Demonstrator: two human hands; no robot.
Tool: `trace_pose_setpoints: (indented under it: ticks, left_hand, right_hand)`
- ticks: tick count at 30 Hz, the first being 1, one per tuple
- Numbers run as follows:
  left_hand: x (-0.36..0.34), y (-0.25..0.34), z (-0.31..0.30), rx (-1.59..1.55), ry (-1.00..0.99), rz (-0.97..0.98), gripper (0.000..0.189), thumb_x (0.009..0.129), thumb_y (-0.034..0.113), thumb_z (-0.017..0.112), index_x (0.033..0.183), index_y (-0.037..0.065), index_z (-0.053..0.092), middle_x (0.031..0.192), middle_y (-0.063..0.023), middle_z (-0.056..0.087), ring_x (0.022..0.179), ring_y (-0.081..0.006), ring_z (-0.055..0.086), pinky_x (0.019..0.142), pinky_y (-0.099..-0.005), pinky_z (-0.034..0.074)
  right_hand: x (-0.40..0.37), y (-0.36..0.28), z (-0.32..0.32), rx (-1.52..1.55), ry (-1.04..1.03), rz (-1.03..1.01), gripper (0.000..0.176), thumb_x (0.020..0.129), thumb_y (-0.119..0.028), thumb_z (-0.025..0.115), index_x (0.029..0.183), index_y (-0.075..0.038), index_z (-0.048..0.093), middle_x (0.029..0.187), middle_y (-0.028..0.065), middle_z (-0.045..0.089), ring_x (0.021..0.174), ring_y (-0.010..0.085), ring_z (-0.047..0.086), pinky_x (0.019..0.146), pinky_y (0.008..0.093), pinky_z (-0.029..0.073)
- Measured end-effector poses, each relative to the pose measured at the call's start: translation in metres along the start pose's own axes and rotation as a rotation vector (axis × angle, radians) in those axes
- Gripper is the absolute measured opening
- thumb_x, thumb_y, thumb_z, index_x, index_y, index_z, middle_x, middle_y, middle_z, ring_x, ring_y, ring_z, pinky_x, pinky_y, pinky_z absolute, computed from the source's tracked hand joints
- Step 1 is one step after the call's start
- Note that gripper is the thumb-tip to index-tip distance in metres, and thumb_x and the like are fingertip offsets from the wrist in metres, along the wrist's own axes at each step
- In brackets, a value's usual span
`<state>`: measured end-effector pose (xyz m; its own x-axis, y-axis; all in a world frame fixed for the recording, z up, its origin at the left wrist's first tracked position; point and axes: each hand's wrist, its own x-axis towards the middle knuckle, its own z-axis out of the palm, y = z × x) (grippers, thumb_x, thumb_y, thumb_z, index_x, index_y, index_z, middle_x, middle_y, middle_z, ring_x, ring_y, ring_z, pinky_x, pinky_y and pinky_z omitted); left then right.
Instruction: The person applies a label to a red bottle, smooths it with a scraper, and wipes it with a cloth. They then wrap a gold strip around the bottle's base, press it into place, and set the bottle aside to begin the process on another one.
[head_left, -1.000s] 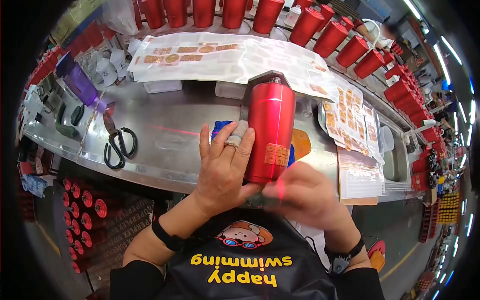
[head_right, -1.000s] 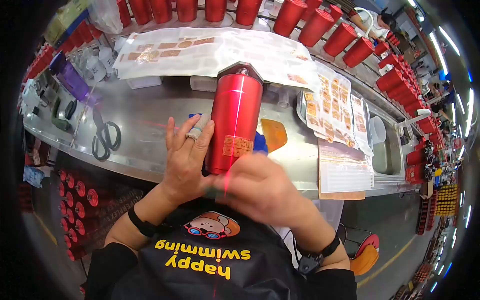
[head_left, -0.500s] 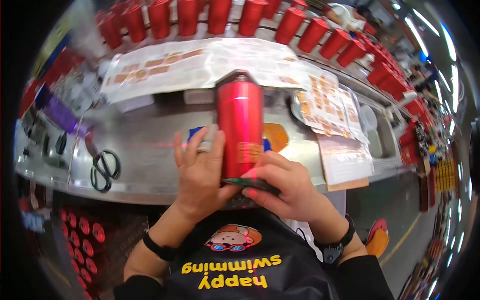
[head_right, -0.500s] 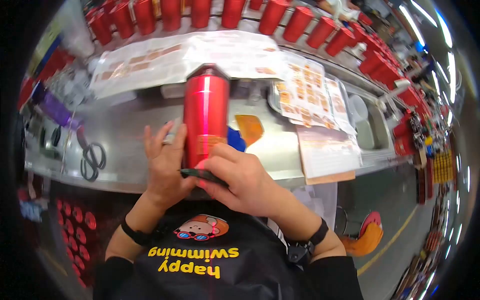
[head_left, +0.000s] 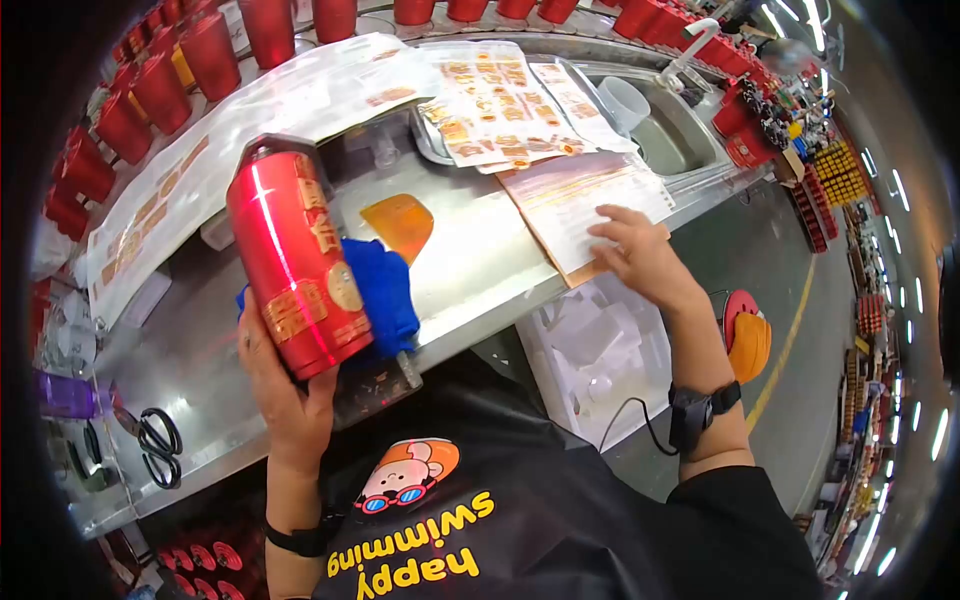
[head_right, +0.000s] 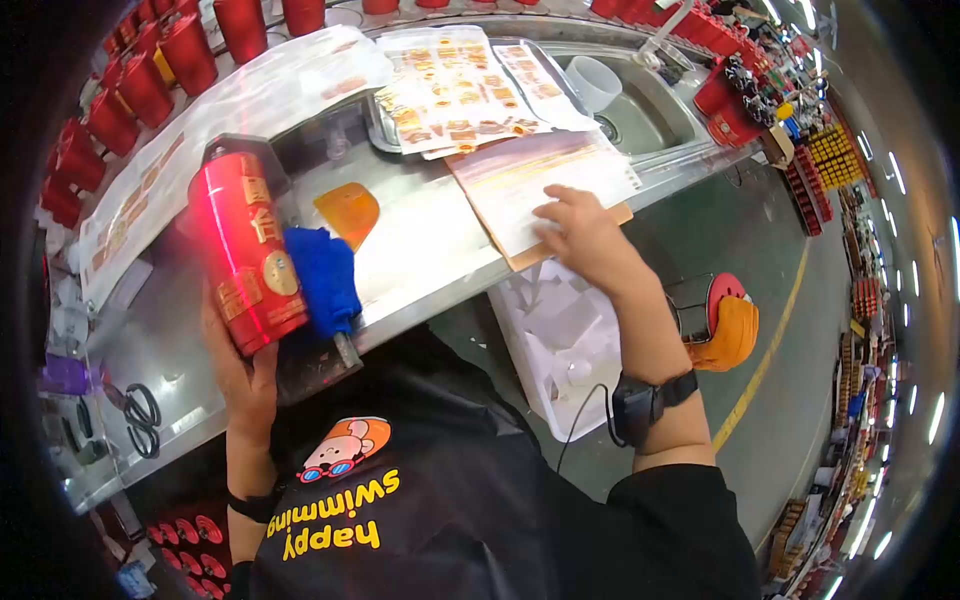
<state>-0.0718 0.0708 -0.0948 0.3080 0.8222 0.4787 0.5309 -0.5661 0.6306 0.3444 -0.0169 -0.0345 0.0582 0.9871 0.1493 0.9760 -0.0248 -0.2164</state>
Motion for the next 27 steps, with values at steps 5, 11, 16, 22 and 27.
trace_pose_setpoints:
  ticks: [5,11,16,22,27]
  left_hand:
    - [0.002,0.006,-0.001,-0.016,0.005,-0.027,0.086,0.091,0.045,0.060,0.148,-0.008,0.025,0.151,-0.0271,0.033,0.140,-0.0435,0.031,0.115,-0.0495,0.021]
    - [0.000,0.006,-0.002,-0.008,0.018,-0.060,0.085,0.092,0.048,0.059,0.148,-0.007,0.026,0.150,-0.0280,0.034,0.139,-0.0436,0.032,0.114,-0.0486,0.023]
    - [-0.002,0.002,-0.002,0.013,0.026,-0.058,0.086,0.091,0.051,0.059,0.147,-0.007,0.028,0.149,-0.0273,0.036,0.137,-0.0429,0.035,0.113,-0.0483,0.025]
    - [-0.001,0.002,-0.002,0.030,0.018,-0.054,0.087,0.090,0.051,0.061,0.146,-0.007,0.031,0.147,-0.0260,0.040,0.136,-0.0421,0.037,0.113,-0.0482,0.027]
    - [0.001,0.007,-0.003,0.008,0.040,-0.046,0.085,0.087,0.044,0.067,0.145,-0.008,0.032,0.144,-0.0254,0.042,0.132,-0.0437,0.040,0.111,-0.0493,0.030]
  right_hand:
    - [0.011,0.002,0.025,0.049,0.148,-0.023,0.029,0.086,0.000,0.060,0.114,-0.003,0.066,0.125,0.0208,0.058,0.117,0.0371,0.054,0.098,0.0419,0.047]
    - [0.040,0.007,0.033,-0.182,0.035,0.019,0.030,0.083,-0.008,0.059,0.113,-0.008,0.066,0.123,0.0127,0.059,0.119,0.0347,0.052,0.089,0.0435,0.051]
    - [0.050,0.019,0.041,0.007,0.144,-0.096,0.030,0.083,-0.012,0.066,0.112,-0.008,0.066,0.128,0.0154,0.055,0.120,0.0371,0.049,0.093,0.0438,0.049]
    - [0.063,0.003,0.031,0.130,0.169,-0.108,0.025,0.079,-0.015,0.073,0.100,-0.003,0.068,0.124,0.0245,0.053,0.117,0.0421,0.050,0.100,0.0456,0.043]
    - [0.069,0.009,0.034,0.090,0.129,-0.143,0.014,0.073,-0.002,0.067,0.087,-0.003,0.064,0.118,0.0222,0.055,0.113,0.0410,0.051,0.097,0.0462,0.044]
